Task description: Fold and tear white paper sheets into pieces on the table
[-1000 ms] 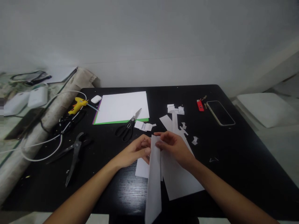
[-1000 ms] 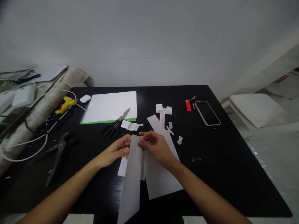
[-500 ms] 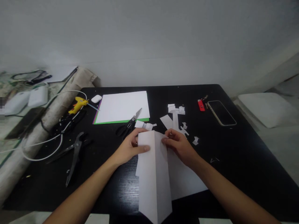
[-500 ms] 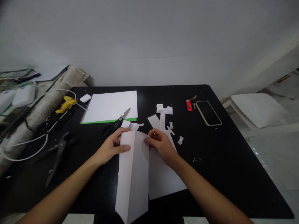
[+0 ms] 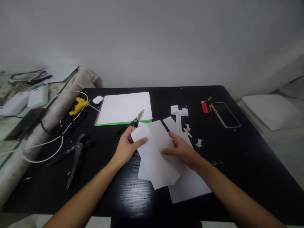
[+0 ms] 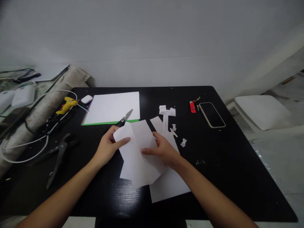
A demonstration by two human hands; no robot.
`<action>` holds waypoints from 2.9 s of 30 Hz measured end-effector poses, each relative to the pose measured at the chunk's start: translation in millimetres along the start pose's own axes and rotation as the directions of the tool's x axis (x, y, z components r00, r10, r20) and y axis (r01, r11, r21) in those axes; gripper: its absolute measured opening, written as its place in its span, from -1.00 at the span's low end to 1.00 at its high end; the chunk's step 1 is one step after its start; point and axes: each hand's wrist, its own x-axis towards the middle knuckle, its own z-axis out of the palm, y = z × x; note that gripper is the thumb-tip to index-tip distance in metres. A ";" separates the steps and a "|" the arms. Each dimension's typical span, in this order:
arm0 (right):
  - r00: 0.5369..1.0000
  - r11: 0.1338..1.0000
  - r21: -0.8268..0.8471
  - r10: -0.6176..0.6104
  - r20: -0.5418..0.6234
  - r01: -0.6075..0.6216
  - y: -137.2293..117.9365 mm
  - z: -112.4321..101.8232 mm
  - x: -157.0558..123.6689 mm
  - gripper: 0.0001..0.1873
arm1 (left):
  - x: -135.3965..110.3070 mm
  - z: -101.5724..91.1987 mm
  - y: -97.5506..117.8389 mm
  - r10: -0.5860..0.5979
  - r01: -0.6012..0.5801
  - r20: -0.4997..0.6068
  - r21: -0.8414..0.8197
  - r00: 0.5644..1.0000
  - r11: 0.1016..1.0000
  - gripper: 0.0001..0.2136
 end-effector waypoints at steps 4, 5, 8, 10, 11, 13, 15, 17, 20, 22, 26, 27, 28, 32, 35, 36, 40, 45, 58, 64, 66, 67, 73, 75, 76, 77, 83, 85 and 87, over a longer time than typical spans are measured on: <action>1.000 0.989 -0.144 -0.018 -0.018 0.015 -2.4 2.6 -3.0 -0.18 | 0.1 -0.7 2.6 0.009 -0.009 0.036 0.011 0.999 1.000 -0.62; 0.999 0.983 -0.181 -0.032 -0.023 0.028 -3.4 2.9 -3.5 -0.17 | 0.4 -2.0 4.1 0.014 -0.015 0.057 0.013 0.998 1.000 -0.63; 0.997 0.960 -0.275 -0.063 -0.032 0.052 -7.4 2.3 -4.3 -0.13 | 3.2 -9.0 8.5 0.042 -0.047 0.135 0.038 0.990 0.998 -0.74; 0.998 0.939 -0.340 -0.060 -0.019 0.049 -9.6 1.1 -4.8 -0.15 | 6.0 -14.7 10.2 0.055 -0.067 0.194 0.057 0.979 0.996 -0.79; 0.998 0.927 -0.372 -0.057 -0.003 0.052 -10.2 0.5 -4.9 -0.17 | 7.3 -17.1 10.5 0.048 -0.061 0.220 0.055 0.974 0.997 -0.79; 0.998 0.899 -0.433 -0.053 0.036 0.064 -10.0 -0.1 -5.0 -0.22 | 8.8 -20.0 10.1 0.014 -0.028 0.278 0.046 0.960 0.999 -0.78; 0.996 0.881 -0.467 -0.054 0.066 0.079 -8.4 -0.3 -4.8 -0.24 | 8.7 -20.5 8.9 -0.048 0.034 0.340 0.046 0.939 0.998 -0.77; 0.996 0.886 -0.456 -0.053 0.077 0.083 -6.8 -1.0 -4.3 -0.25 | 7.6 -19.7 7.5 -0.103 0.082 0.376 0.072 0.921 0.994 -0.78; 0.998 0.950 -0.312 -0.009 0.067 0.029 -7.6 -5.7 -3.7 -0.35 | 7.5 -19.8 5.3 -0.107 0.085 0.311 0.082 0.944 0.993 -0.76; 0.999 0.989 -0.149 0.020 0.035 -0.015 -10.4 -10.9 -3.2 -0.51 | 9.6 -21.6 3.7 -0.067 0.060 0.180 0.046 0.981 0.997 -0.75; 0.993 0.989 0.122 -0.069 -0.096 0.080 -13.7 -16.0 -0.3 -0.59 | 15.5 -24.5 0.4 0.015 -0.022 -0.086 -0.080 0.996 0.997 -0.73; 0.988 0.984 0.148 -0.085 -0.126 0.103 -12.8 -14.9 0.8 -0.56 | 16.3 -24.1 -0.4 0.025 -0.038 -0.116 -0.114 0.993 0.993 -0.73; 0.984 0.981 0.154 -0.091 -0.154 0.115 -11.1 -12.9 2.0 -0.52 | 16.6 -23.1 -1.2 0.028 -0.046 -0.130 -0.142 0.991 0.989 -0.73; 0.965 0.991 0.069 -0.092 -0.245 0.112 -1.7 -2.9 5.2 -0.46 | 14.3 -16.4 -3.6 0.016 -0.038 -0.126 -0.170 0.992 0.985 -0.72; 0.947 0.994 0.006 -0.106 -0.304 0.113 1.0 -0.8 5.1 -0.51 | 11.9 -13.4 -3.7 0.003 -0.018 -0.086 -0.176 0.996 0.984 -0.72; 0.941 0.993 -0.005 -0.112 -0.318 0.117 0.6 -1.4 4.8 -0.51 | 11.6 -13.5 -3.3 0.002 -0.014 -0.069 -0.179 0.998 0.984 -0.72; 0.931 0.991 -0.021 -0.134 -0.340 0.134 -4.1 -5.2 3.5 -0.52 | 13.0 -17.2 -0.5 0.005 -0.006 -0.009 -0.181 1.000 0.983 -0.72; 0.910 0.989 -0.060 -0.146 -0.389 0.132 -6.4 -7.8 4.3 -0.56 | 16.1 -21.8 -0.2 -0.008 0.009 0.008 -0.153 1.000 0.988 -0.74; 0.888 0.998 0.008 0.051 0.457 -0.061 -19.2 -19.4 -3.3 -0.53 | 18.4 -29.7 1.1 0.000 0.023 0.138 -0.165 0.990 0.986 -0.93; 0.920 0.965 -0.247 0.014 0.392 0.090 2.4 6.8 -2.0 -0.69 | 3.0 -8.2 2.7 0.007 0.008 0.323 -0.044 0.947 0.999 -0.88; 0.939 0.933 -0.328 -0.026 0.343 0.146 6.5 10.5 -2.0 -0.71 | 0.0 -3.4 2.4 -0.009 0.015 0.365 -0.013 0.931 1.000 -0.87; 0.947 0.921 -0.356 -0.041 0.319 0.160 7.7 11.1 -2.0 -0.70 | -0.3 -2.6 2.2 -0.018 0.021 0.371 -0.005 0.928 1.000 -0.86; 0.972 0.879 -0.443 -0.088 0.218 0.179 6.3 12.0 -3.4 -0.69 | 5.9 -8.7 0.1 -0.130 0.205 0.331 -0.205 0.935 0.957 -0.58; 0.974 0.873 -0.452 -0.096 0.206 0.182 6.0 13.6 -4.2 -0.68 | 5.3 -8.0 -1.1 -0.156 0.215 0.353 -0.134 0.923 0.967 -0.60; 0.975 0.871 -0.457 -0.097 0.202 0.182 6.3 14.5 -4.4 -0.68 | 4.3 -6.7 -1.8 -0.164 0.207 0.366 -0.079 0.916 0.975 -0.64; 0.975 0.868 -0.462 -0.100 0.198 0.183 6.9 15.3 -4.6 -0.68 | 3.1 -5.1 -2.5 -0.171 0.198 0.379 -0.032 0.910 0.980 -0.68; 0.980 0.866 -0.464 -0.129 0.154 0.187 8.0 17.1 -4.3 -0.70 | 3.5 -6.6 0.5 -0.158 0.166 0.347 0.007 0.925 0.986 -0.72; 0.983 0.875 -0.452 -0.122 0.138 0.172 6.3 16.6 -4.6 -0.70 | 8.4 -14.7 4.6 -0.137 0.149 0.245 -0.030 0.960 0.988 -0.72; 0.985 0.887 -0.431 -0.124 0.120 0.164 4.7 15.5 -4.8 -0.70 | 14.2 -24.2 8.0 -0.128 0.134 0.088 -0.063 0.988 0.989 -0.73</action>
